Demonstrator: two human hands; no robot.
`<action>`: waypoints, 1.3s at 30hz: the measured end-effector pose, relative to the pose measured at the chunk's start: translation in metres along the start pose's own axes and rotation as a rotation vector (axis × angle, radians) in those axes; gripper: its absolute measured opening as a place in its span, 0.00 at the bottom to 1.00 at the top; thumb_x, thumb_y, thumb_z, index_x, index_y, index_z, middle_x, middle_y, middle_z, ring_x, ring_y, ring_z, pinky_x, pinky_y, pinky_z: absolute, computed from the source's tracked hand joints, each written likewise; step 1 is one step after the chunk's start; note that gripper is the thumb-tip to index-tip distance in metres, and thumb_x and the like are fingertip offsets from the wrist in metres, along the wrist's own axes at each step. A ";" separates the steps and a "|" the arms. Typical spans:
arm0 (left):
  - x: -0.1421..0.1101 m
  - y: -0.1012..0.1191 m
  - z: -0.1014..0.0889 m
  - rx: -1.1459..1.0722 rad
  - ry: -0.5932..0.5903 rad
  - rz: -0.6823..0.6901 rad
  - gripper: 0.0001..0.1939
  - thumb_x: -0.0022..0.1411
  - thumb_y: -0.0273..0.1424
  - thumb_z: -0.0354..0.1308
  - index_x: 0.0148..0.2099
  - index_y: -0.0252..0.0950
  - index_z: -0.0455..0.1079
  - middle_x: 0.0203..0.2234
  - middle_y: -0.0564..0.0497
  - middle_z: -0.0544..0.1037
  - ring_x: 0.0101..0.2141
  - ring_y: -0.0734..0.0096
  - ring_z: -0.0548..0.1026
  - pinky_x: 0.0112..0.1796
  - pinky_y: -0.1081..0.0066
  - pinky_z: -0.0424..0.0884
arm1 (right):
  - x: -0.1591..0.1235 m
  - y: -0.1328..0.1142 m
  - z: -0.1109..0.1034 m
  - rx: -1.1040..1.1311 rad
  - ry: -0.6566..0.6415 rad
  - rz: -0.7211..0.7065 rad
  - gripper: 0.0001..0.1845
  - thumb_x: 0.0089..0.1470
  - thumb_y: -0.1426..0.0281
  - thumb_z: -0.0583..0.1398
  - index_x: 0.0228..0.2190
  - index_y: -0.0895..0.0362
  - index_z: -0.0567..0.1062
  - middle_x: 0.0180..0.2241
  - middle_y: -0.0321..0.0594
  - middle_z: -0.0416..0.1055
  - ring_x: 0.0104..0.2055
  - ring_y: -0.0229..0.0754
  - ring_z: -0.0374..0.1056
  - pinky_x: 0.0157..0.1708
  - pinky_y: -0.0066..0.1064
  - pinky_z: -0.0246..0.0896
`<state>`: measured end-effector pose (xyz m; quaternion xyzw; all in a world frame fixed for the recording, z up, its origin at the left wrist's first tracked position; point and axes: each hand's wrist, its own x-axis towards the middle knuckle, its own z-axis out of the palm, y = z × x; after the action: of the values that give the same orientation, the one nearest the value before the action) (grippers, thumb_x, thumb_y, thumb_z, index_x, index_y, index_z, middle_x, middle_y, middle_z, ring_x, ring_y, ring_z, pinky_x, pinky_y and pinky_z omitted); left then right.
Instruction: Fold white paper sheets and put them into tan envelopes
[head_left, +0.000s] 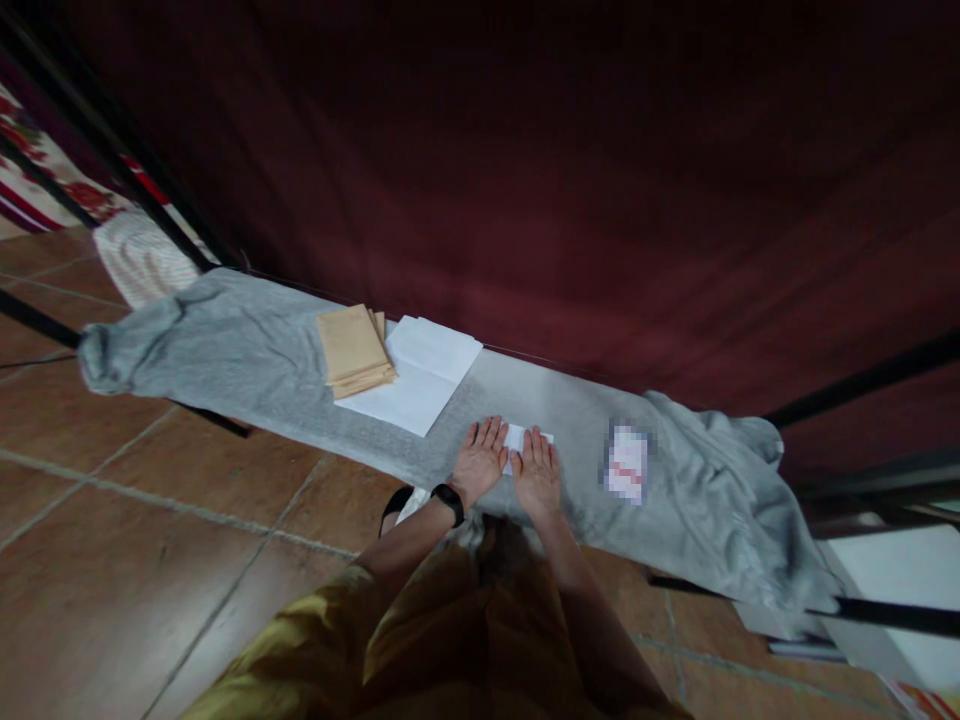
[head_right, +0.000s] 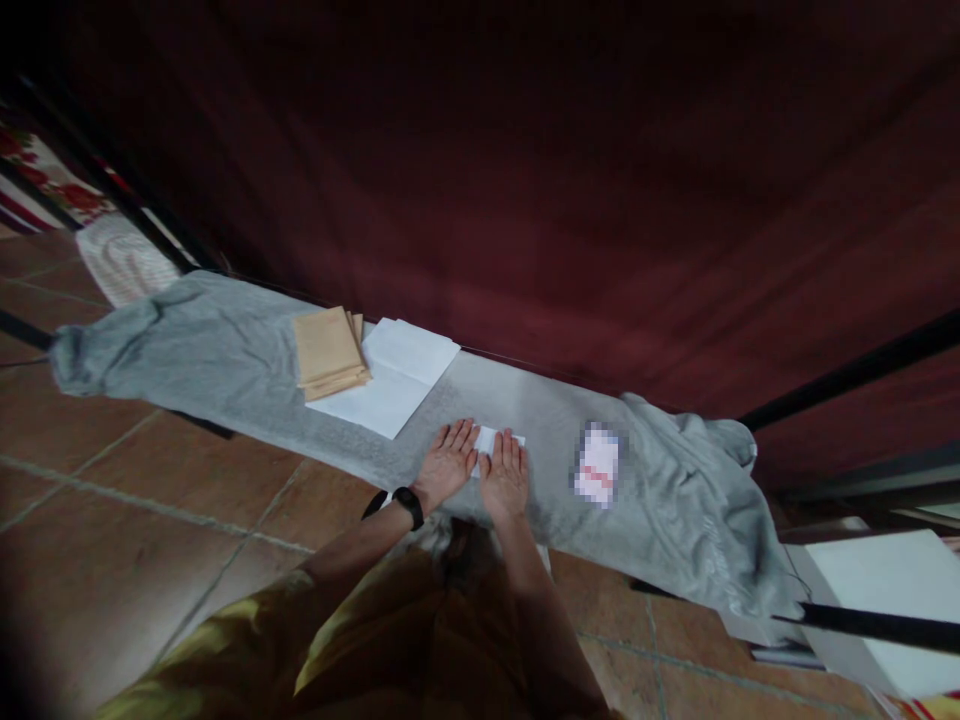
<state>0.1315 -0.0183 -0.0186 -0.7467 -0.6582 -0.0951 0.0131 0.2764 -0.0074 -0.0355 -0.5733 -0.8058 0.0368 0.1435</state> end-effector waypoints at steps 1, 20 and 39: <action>0.000 -0.001 0.000 -0.006 0.006 0.005 0.27 0.73 0.33 0.40 0.70 0.31 0.58 0.69 0.42 0.60 0.68 0.56 0.56 0.67 0.52 0.49 | -0.001 0.001 0.001 -0.003 0.009 0.005 0.32 0.70 0.61 0.45 0.68 0.67 0.55 0.69 0.56 0.51 0.72 0.51 0.46 0.69 0.49 0.41; -0.010 -0.006 -0.010 -0.015 0.020 -0.078 0.31 0.74 0.41 0.38 0.70 0.26 0.55 0.68 0.37 0.59 0.69 0.54 0.53 0.68 0.51 0.46 | -0.013 0.021 0.006 -0.033 0.203 0.023 0.32 0.70 0.61 0.47 0.67 0.68 0.57 0.66 0.58 0.59 0.68 0.53 0.55 0.67 0.48 0.46; -0.004 -0.006 -0.002 -0.043 0.025 0.001 0.31 0.74 0.39 0.38 0.72 0.30 0.53 0.69 0.41 0.58 0.69 0.60 0.54 0.67 0.55 0.50 | -0.013 0.019 -0.002 0.026 0.166 0.040 0.31 0.69 0.64 0.48 0.67 0.67 0.57 0.67 0.56 0.58 0.68 0.53 0.55 0.67 0.49 0.45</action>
<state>0.1251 -0.0223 -0.0175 -0.7460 -0.6553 -0.1187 0.0053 0.2981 -0.0132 -0.0401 -0.5885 -0.7790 0.0025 0.2164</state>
